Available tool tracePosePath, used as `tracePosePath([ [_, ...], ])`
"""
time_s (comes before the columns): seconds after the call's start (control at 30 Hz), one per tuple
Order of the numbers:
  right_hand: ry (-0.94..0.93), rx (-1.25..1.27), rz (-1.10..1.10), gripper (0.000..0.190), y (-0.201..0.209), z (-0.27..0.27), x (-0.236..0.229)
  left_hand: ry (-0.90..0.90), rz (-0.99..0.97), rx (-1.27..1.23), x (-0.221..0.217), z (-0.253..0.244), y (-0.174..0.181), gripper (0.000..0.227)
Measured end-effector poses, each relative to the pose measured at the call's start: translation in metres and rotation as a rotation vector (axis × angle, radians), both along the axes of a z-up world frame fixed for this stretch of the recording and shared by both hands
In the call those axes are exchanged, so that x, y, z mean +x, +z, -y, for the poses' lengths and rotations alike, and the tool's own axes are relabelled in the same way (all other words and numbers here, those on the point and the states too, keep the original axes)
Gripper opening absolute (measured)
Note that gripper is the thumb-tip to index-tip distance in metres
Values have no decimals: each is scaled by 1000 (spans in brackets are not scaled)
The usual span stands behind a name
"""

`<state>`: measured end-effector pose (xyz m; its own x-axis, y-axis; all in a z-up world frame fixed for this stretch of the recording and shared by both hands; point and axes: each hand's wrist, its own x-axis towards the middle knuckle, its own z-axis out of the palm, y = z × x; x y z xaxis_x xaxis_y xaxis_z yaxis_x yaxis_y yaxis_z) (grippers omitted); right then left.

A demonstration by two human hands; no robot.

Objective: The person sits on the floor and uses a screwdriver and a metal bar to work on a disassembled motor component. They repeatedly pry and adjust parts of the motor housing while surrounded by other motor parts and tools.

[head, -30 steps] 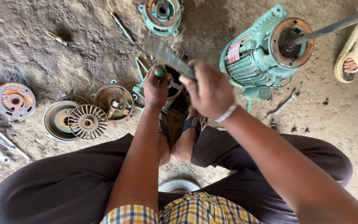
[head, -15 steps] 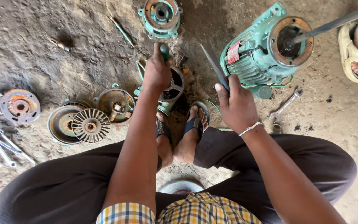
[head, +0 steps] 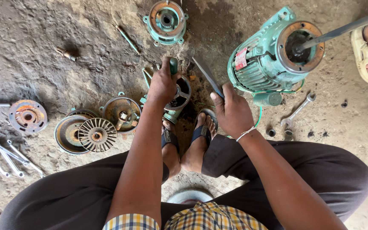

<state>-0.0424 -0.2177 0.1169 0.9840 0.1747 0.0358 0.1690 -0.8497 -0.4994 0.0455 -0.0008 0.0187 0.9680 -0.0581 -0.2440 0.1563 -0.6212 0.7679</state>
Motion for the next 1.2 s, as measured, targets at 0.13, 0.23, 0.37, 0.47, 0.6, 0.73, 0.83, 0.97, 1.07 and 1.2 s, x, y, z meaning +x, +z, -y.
tracePosePath([
  [0.13, -3, 12, 7, 33, 0, 0, 2, -2, -95, -32, 0, 1, 7, 50],
  [0.23, 12, 36, 47, 33, 1, -3, 2, -8, -93, -18, -3, 0, 6, 53],
  [0.37, 9, 63, 15, 32, 5, -6, 3, -17, -100, -25, -6, 0, 5, 51],
  [0.47, 16, 86, 29, 31, 8, -6, 2, -47, -74, -50, -9, 1, 7, 45],
  [0.6, 6, 149, 80, 30, 4, -4, 0, -88, -67, -9, -9, 3, 8, 48],
  [0.73, -34, 189, 84, 27, -14, -16, -3, -110, -124, -11, -9, 3, 4, 47],
  [0.83, 39, 82, 69, 30, -28, -27, -3, -188, -149, 87, -10, 3, 4, 34],
  [0.97, -46, 8, -9, 44, -30, -22, 7, -55, -140, -76, -7, -1, 10, 37],
  [1.07, -88, 80, -2, 40, -26, -13, 12, -70, -142, 39, 2, 0, 16, 54],
  [1.2, -97, 99, -15, 43, -19, -16, 16, -116, -198, 22, 6, 10, 30, 55],
])
